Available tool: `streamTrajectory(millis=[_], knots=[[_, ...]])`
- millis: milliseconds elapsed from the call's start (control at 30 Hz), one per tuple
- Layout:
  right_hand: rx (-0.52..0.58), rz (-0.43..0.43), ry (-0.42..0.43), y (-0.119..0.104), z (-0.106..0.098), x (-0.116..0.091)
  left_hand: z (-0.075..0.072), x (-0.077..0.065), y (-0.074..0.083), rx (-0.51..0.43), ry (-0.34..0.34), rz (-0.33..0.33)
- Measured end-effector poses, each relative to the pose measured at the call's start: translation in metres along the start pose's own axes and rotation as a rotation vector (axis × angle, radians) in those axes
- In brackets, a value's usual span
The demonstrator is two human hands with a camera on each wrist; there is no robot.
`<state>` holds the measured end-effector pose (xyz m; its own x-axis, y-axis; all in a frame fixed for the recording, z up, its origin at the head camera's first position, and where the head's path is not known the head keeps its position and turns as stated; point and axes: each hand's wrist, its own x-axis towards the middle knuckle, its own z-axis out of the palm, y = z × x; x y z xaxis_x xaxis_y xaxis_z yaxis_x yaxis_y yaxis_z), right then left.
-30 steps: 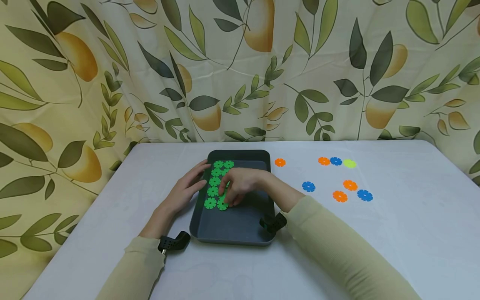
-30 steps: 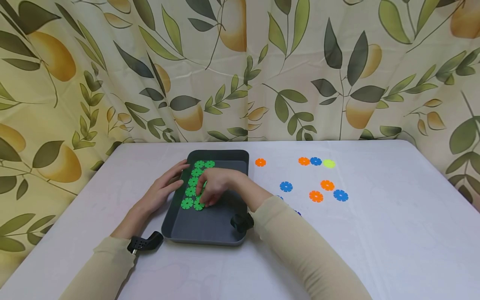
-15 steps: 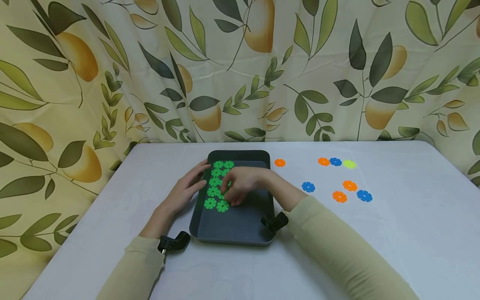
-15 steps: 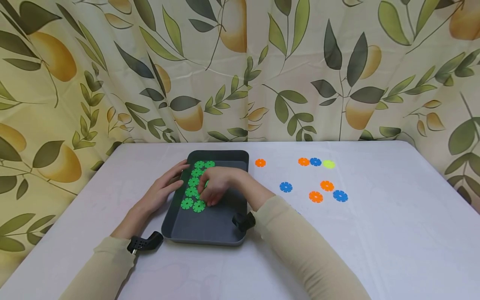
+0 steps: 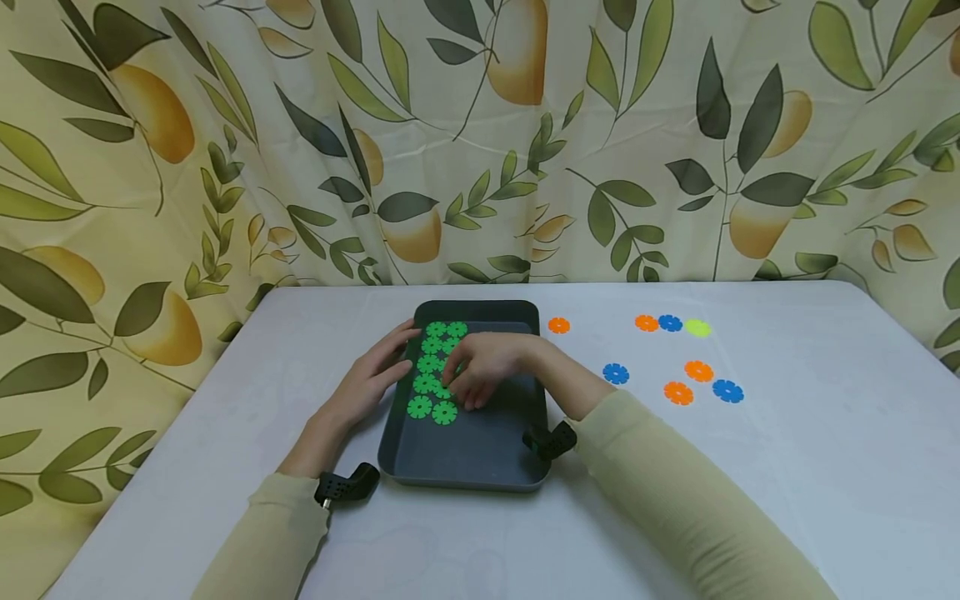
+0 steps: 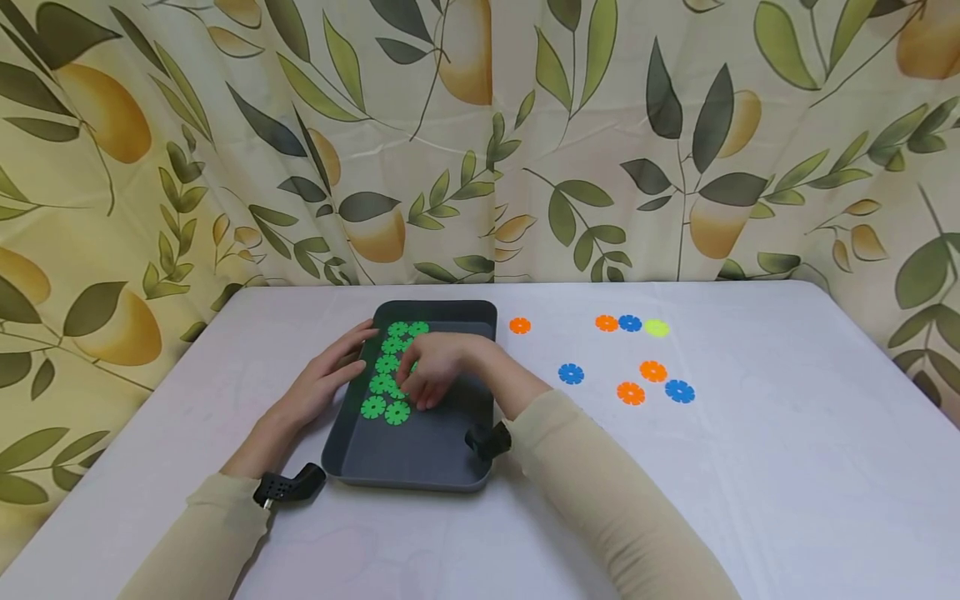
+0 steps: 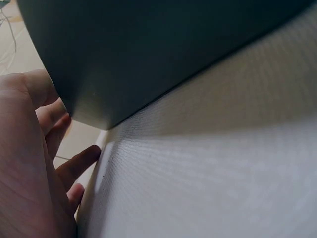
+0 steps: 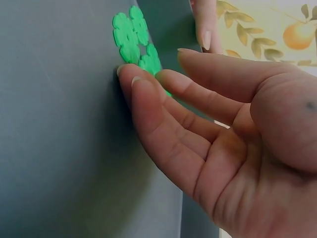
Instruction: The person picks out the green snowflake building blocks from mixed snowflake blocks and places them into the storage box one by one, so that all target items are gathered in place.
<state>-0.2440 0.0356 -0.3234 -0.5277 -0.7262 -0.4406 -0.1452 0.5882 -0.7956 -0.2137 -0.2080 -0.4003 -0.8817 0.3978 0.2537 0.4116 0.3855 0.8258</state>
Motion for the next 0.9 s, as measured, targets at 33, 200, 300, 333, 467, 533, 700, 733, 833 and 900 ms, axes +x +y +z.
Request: streamTrajectory(millis=[33,200,300,333,467,533,700,733,833,900], knots=[[-0.004,0.0,-0.003,0.0,0.0,0.0,0.0,0.0,0.0,-0.001,-0.001,0.0],[-0.006,0.01,-0.009,0.0,0.001,0.001,0.0,0.0,-0.001,-0.003,-0.001,-0.001],[-0.007,0.019,-0.008,0.0,0.001,0.001,0.0,0.001,-0.001,-0.001,-0.003,-0.001],[-0.007,0.021,-0.007,0.0,0.001,0.001,0.0,0.001,-0.001,-0.001,-0.003,-0.002],[-0.01,0.026,-0.01,0.001,0.0,0.0,0.0,0.001,0.0,-0.001,-0.003,-0.003],[-0.008,0.022,-0.012,0.002,-0.001,-0.001,0.0,0.001,0.001,0.0,-0.002,-0.005],[0.006,-0.007,-0.01,0.002,-0.004,-0.004,0.0,0.0,0.001,0.003,-0.003,-0.008],[0.007,-0.015,-0.006,0.002,-0.005,-0.005,0.0,0.0,0.001,0.004,-0.004,-0.008],[0.019,-0.04,0.01,0.002,-0.01,-0.009,0.0,0.0,0.001,0.004,-0.003,-0.007],[0.034,-0.056,0.023,0.001,-0.013,-0.013,0.0,0.001,0.0,0.003,-0.005,-0.006]])
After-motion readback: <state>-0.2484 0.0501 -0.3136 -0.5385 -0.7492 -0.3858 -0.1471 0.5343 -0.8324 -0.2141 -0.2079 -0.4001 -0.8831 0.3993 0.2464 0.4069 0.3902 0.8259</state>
